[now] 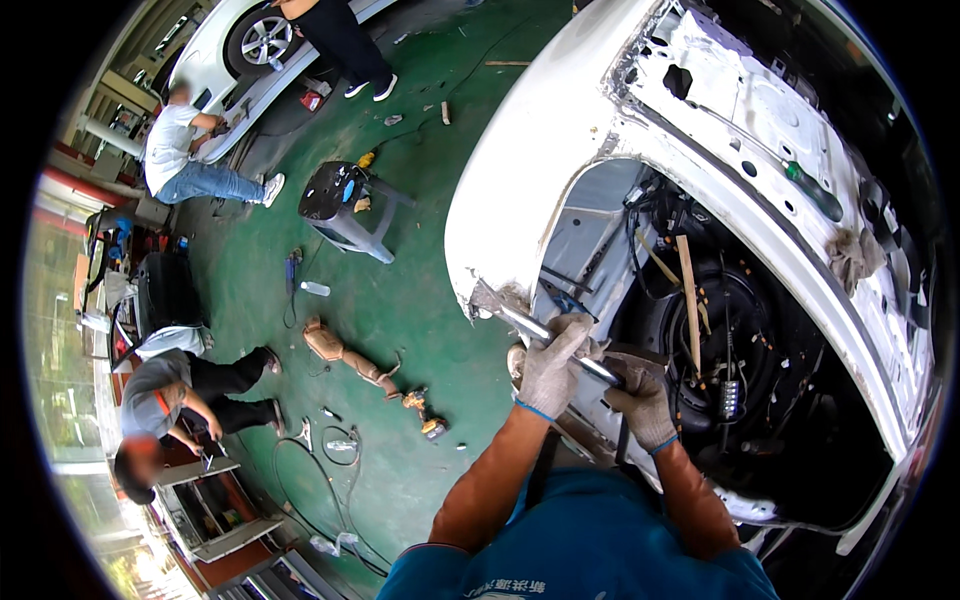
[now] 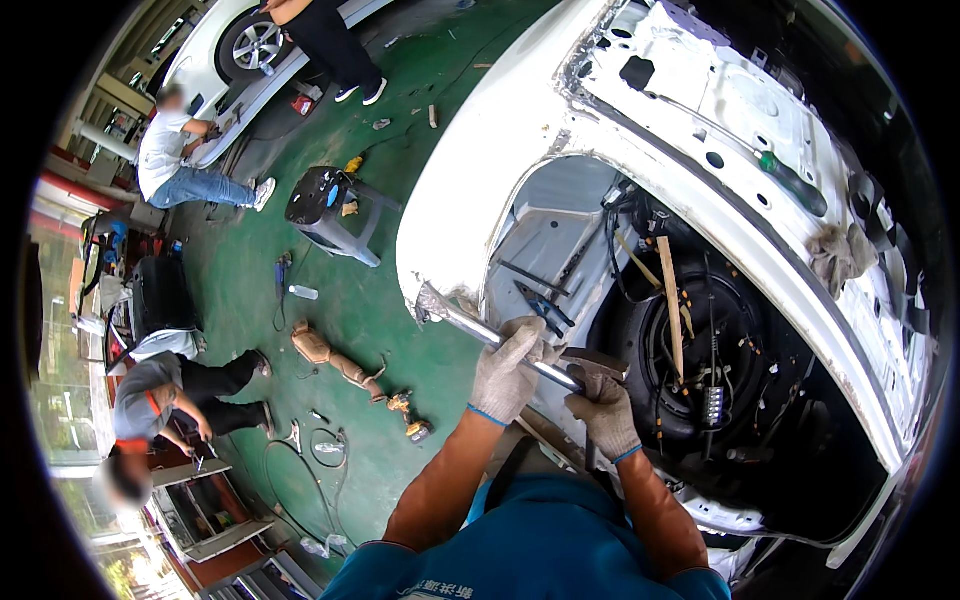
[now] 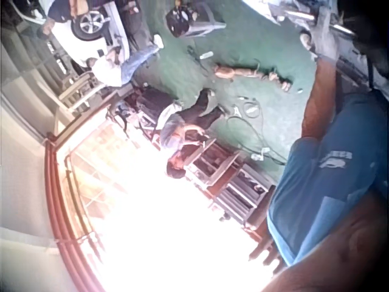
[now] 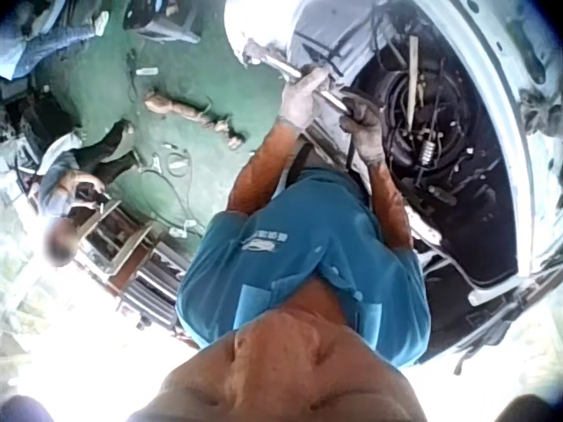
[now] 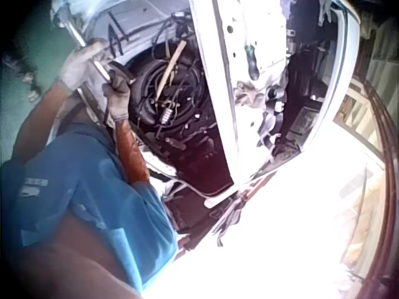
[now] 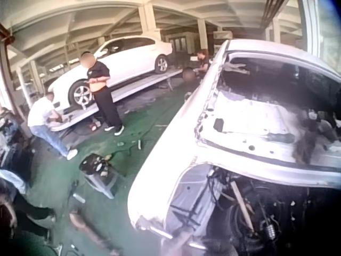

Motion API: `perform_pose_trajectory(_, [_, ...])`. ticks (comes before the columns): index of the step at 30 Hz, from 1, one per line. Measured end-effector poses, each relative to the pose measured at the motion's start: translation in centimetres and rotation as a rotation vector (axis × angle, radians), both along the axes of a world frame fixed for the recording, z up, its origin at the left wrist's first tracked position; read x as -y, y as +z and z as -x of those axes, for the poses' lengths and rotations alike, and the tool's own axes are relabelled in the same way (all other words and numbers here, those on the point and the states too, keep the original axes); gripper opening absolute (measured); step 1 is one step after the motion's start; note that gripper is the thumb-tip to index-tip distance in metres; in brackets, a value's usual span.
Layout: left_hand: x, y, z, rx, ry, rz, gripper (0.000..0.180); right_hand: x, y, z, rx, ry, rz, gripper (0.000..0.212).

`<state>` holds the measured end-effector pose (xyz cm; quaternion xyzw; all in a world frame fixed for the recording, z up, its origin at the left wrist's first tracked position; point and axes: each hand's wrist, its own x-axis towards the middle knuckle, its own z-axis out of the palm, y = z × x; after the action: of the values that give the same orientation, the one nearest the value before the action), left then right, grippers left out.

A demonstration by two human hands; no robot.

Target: The person uses a hammer and a metal dolly to flatten and smooth a damaged section of a white car hood. They repeatedly strike the metal while supporting it from the underside, gradually reducing the dent.

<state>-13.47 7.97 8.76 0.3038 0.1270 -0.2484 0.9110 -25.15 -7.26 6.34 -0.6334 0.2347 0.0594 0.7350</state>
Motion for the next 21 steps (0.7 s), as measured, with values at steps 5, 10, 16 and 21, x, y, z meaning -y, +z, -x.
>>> perform_pose_trajectory(5, [1.1,0.2,-0.2,0.002,0.025,-0.034,0.017,1.3,2.4,-0.7,-0.091,0.010,-0.010,0.044])
perform_pose_trajectory(10, [2.1,0.6,0.6,-0.079,0.144,-0.105,0.018,1.1,3.0,-0.5,-0.160,0.105,0.064,0.046])
perform_pose_trajectory(16, [0.8,0.9,0.4,0.029,0.088,-0.129,0.023,0.2,3.1,-0.6,-0.177,0.144,0.066,0.042])
perform_pose_trajectory(21, [0.3,0.3,-0.1,0.041,0.004,-0.059,0.024,0.8,2.5,-0.6,-0.251,0.213,0.085,0.041])
